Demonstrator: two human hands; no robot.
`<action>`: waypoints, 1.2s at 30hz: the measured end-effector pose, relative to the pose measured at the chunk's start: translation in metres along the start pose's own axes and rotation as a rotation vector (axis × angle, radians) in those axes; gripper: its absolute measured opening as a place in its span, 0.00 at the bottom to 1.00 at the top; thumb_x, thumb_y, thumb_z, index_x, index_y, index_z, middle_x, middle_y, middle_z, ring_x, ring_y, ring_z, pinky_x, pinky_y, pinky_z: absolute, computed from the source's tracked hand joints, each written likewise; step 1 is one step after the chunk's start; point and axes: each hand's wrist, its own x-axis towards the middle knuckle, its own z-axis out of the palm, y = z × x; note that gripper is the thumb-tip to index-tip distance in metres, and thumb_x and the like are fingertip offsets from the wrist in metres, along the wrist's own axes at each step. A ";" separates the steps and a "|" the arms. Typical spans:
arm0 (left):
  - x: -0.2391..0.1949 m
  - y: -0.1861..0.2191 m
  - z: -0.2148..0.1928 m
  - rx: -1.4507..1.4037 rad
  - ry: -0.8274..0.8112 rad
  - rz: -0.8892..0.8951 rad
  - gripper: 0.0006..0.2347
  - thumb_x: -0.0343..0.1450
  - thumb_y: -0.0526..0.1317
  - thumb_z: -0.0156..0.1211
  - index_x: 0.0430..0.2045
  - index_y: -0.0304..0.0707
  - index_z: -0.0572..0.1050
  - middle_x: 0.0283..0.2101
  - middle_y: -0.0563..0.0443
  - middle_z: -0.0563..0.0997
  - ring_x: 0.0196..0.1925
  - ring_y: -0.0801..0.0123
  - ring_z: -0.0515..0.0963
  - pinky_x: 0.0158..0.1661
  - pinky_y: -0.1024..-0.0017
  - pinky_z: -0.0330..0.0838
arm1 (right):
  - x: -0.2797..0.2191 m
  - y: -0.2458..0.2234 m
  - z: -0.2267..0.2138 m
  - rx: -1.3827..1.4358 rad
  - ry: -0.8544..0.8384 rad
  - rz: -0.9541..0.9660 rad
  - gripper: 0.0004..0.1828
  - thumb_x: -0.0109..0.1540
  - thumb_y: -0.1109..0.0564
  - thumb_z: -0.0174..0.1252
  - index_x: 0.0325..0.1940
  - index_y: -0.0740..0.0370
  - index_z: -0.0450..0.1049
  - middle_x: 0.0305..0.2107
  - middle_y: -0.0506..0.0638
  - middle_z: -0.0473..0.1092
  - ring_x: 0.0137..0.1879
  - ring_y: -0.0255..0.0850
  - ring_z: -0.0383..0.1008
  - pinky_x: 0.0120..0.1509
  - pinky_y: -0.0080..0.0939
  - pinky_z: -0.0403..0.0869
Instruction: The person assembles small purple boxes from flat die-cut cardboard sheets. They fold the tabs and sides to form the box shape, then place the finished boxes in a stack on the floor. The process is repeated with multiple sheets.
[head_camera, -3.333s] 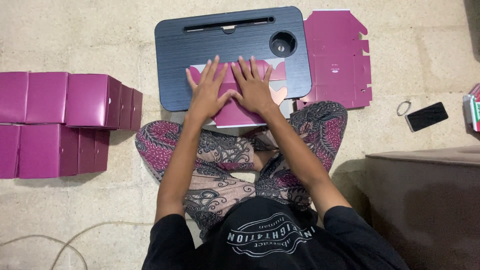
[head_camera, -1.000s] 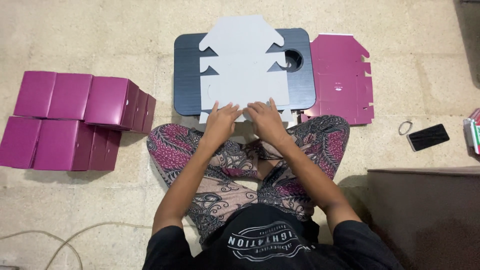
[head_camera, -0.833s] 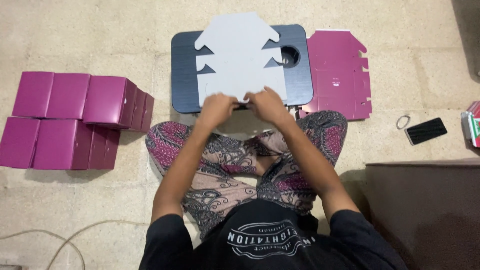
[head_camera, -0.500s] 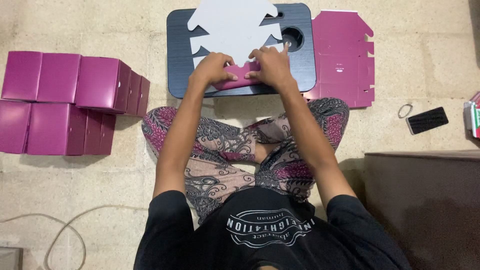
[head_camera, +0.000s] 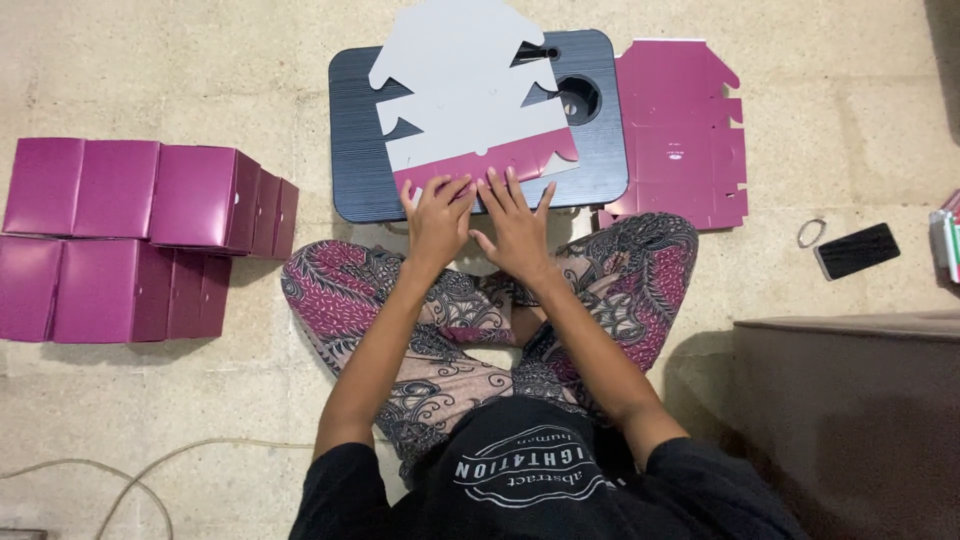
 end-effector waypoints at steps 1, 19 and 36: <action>-0.001 0.000 -0.002 0.000 -0.002 0.003 0.08 0.73 0.43 0.60 0.43 0.57 0.82 0.51 0.62 0.82 0.61 0.65 0.72 0.62 0.42 0.47 | 0.001 -0.001 -0.002 0.002 0.001 0.004 0.45 0.58 0.40 0.68 0.76 0.52 0.61 0.74 0.51 0.56 0.81 0.51 0.46 0.73 0.86 0.29; -0.018 0.065 -0.076 -0.225 -0.029 -0.415 0.17 0.70 0.39 0.69 0.54 0.47 0.77 0.43 0.49 0.82 0.48 0.62 0.78 0.51 0.57 0.64 | -0.019 0.030 0.000 0.889 0.395 0.579 0.28 0.68 0.45 0.61 0.68 0.59 0.68 0.54 0.58 0.72 0.52 0.49 0.78 0.56 0.53 0.75; 0.053 0.061 -0.087 -0.629 -0.410 0.006 0.21 0.68 0.39 0.69 0.57 0.44 0.76 0.47 0.44 0.85 0.47 0.52 0.84 0.51 0.56 0.73 | 0.061 0.130 -0.032 1.056 0.077 0.524 0.51 0.58 0.69 0.64 0.80 0.49 0.47 0.60 0.69 0.69 0.60 0.62 0.76 0.59 0.57 0.78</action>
